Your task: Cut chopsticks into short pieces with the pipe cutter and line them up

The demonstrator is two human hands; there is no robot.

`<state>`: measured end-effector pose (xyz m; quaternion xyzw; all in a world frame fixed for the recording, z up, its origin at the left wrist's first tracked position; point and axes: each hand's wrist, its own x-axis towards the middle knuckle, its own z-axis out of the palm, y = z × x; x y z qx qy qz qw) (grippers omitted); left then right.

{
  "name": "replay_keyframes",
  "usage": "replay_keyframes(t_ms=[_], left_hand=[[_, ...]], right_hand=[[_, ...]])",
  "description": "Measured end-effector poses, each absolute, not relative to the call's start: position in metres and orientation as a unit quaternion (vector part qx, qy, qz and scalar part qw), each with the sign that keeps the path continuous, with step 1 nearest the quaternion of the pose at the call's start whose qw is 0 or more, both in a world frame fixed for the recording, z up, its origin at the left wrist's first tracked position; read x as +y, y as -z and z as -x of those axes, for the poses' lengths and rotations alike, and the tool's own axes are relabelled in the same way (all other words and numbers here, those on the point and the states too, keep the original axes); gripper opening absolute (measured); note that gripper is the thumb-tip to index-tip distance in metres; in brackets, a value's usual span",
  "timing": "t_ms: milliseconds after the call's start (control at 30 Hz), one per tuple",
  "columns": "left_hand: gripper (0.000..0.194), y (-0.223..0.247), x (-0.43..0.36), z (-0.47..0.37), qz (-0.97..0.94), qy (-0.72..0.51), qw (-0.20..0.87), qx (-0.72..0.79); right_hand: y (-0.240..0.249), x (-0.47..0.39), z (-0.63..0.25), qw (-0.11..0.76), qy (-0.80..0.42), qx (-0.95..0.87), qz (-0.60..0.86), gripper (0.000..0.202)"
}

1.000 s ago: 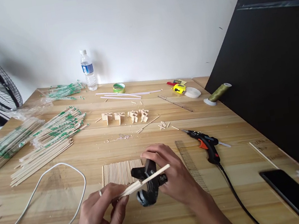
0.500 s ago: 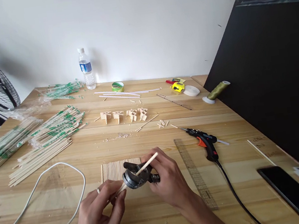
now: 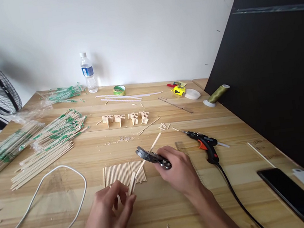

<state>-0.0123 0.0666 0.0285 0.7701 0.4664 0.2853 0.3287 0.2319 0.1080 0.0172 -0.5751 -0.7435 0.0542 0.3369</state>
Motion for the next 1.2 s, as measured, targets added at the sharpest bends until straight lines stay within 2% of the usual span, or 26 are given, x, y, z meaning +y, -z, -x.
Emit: replay_keyframes(t_ms=[233,367,467,567,633,733,800,1033,1200], left_hand=[[0.021,-0.016,0.063,0.009,-0.871,-0.161,0.23,0.403],[0.02,-0.012,0.062,0.003,-0.911,-0.132,0.173,0.351],[0.019,-0.015,0.061,0.004,-0.917,-0.196,0.157,0.309],[0.013,-0.022,0.063,0.011,-0.885,-0.354,0.131,0.273],[0.018,-0.025,0.067,0.016,-0.853,-0.419,0.072,0.301],[0.039,-0.027,0.075,0.018,-0.844,-0.402,-0.008,0.355],[0.047,-0.025,0.079,0.016,-0.859,-0.376,-0.015,0.348],[0.041,-0.017,0.083,0.007,-0.88,-0.343,0.003,0.329],[0.041,-0.014,0.087,0.007,-0.88,-0.364,-0.004,0.304]], right_hand=[[-0.02,0.112,-0.239,0.316,-0.065,-0.739,0.591,0.018],[-0.018,0.11,-0.238,0.293,-0.076,-0.743,0.597,0.015],[-0.017,0.108,-0.23,0.241,-0.097,-0.746,0.613,0.01],[-0.02,0.104,-0.22,0.182,-0.12,-0.744,0.631,0.006],[-0.024,0.1,-0.211,0.153,-0.138,-0.749,0.629,0.004],[-0.027,0.094,-0.198,0.122,-0.155,-0.766,0.612,0.006],[-0.027,0.089,-0.19,0.103,-0.16,-0.774,0.604,0.008],[-0.023,0.083,-0.179,0.084,-0.182,-0.785,0.586,0.025],[-0.021,0.086,-0.179,0.085,-0.181,-0.778,0.596,0.023]])
